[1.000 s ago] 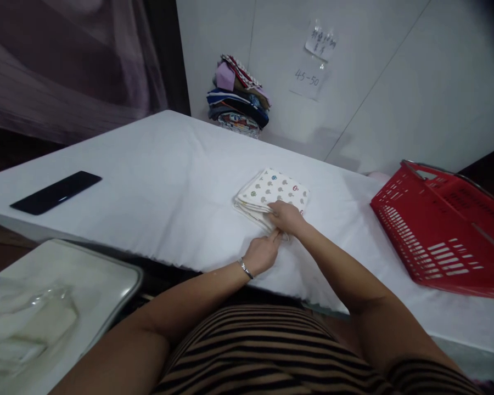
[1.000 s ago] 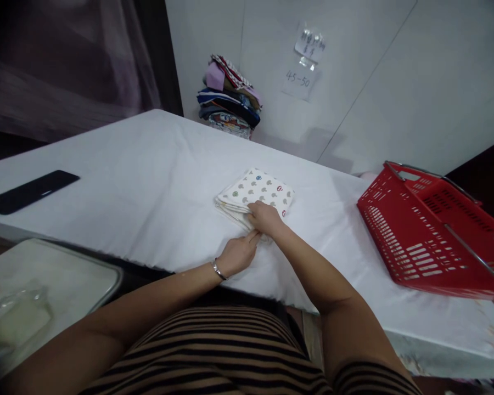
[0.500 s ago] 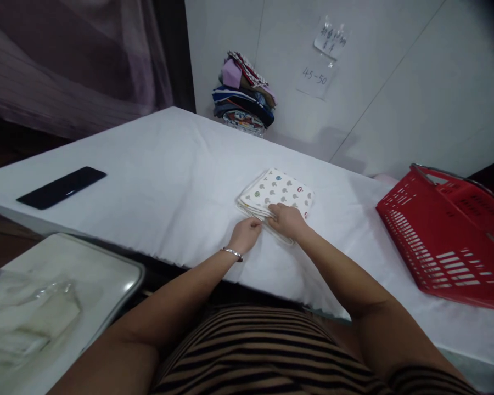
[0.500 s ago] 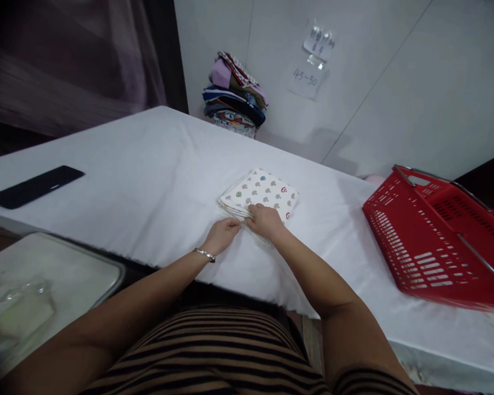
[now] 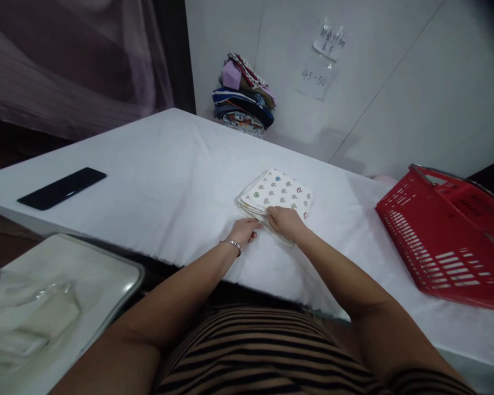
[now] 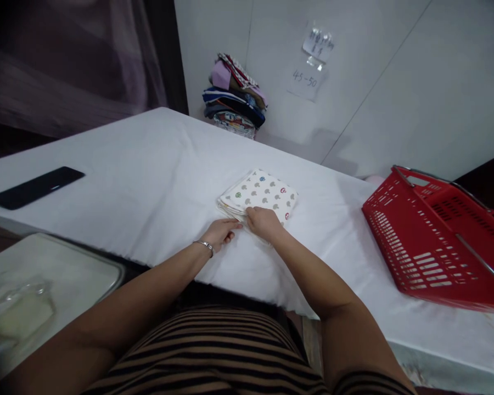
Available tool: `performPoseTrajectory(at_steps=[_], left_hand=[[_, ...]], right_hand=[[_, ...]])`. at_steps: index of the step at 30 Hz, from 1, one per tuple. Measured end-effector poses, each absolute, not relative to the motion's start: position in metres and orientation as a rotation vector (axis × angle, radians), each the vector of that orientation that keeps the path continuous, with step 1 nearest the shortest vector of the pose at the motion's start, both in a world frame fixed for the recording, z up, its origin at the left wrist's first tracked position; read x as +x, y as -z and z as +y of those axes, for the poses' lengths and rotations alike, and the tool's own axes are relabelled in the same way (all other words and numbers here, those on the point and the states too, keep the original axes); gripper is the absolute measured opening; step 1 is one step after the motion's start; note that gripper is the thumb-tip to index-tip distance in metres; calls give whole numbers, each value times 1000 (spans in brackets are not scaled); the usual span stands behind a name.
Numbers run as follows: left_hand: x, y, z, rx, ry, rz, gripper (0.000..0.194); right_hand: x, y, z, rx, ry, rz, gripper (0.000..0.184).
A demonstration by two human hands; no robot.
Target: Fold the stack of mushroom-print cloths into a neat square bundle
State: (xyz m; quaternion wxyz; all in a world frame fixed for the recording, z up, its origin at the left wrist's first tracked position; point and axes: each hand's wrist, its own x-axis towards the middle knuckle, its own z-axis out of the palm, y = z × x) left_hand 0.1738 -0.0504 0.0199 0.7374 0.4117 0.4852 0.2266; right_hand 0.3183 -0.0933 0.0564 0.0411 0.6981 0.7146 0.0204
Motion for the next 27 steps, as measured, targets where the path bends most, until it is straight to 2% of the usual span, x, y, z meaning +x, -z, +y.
performPoseTrajectory(at_steps=[3,5,15,27], left_hand=[[175,-22,-53,849,-462,1071,41],[175,-23,-55,832,-428,1070,42],[185,-32,-58,714,-284,1015,11],[194,-26,-64,526,-423,944,10]], right_hand=[[322,-58,-90,2149,-18,2184,24],[325,-58,-88,2181,7,2183,24],[331,-56,-90,2292,50,2217,28],[337,-55,-88,2398,191,2231,32]])
